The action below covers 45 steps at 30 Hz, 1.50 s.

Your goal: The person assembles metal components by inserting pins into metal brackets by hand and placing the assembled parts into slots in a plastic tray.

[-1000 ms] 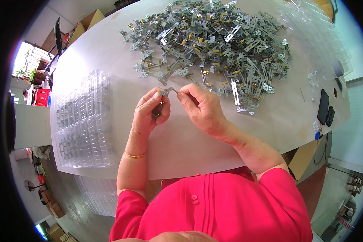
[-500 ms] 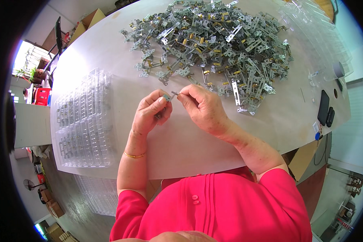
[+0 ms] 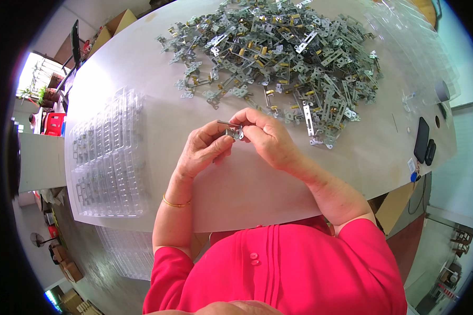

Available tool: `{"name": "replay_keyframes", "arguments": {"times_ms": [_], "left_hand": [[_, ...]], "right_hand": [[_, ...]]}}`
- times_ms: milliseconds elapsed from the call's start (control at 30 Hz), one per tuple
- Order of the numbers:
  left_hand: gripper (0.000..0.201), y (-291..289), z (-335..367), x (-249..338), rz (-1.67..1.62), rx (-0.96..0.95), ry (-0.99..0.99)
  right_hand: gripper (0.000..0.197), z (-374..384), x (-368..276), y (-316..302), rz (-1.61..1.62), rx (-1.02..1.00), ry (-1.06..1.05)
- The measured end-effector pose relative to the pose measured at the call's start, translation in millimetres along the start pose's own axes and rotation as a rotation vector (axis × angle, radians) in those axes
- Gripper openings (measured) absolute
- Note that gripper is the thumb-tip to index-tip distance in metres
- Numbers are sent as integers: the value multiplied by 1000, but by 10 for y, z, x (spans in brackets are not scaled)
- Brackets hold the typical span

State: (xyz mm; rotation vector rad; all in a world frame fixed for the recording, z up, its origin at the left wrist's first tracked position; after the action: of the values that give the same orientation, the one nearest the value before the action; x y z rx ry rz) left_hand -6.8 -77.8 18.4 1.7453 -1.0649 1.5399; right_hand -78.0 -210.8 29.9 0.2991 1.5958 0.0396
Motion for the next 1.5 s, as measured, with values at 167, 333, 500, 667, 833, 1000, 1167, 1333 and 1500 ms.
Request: {"name": "replay_keyframes", "arguments": {"times_ms": [167, 333, 500, 667, 833, 1000, 1167, 1333, 1500], "left_hand": [[21, 22, 6, -28, 82, 8, -10], [15, 58, 21, -39, 249, 34, 110], [15, 25, 24, 33, 348, 220, 191], [14, -13, 30, 42, 231, 240, 171], [24, -8, 13, 168, 190, 198, 294], [42, 16, 40, -22, -10, -45, 147], [43, 36, 57, 7, -114, 16, 121], [44, -47, 55, -12, -230, 106, 135], [48, -66, 67, 7, -221, 143, 155]], "right_hand": [[14, 14, 61, -4, 30, -15, -15], [12, 41, 52, -15, -12, 27, -146], [9, 18, -111, -53, 58, 131, -390], [8, 20, 35, 1, 4, 72, -159], [9, 23, -66, -86, -30, 157, -193], [8, 34, -101, -147, -10, 181, -243], [6, -29, -386, -157, -484, 301, -673], [7, -97, -391, -33, -480, 223, -457], [5, -94, -348, 15, -540, 185, -386]]}}
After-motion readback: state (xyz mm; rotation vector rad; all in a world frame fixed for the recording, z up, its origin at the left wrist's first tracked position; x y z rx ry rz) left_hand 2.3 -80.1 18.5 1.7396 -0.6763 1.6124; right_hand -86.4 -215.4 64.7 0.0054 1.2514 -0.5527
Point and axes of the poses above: each hand's wrist, its own z-axis towards the middle knuckle, its own y-axis out of the palm, x = y × z, the point moved 7 cm from there along z, towards the middle knuckle, and after that the axes turned 8 degrees about z, right-handed, at the moved point
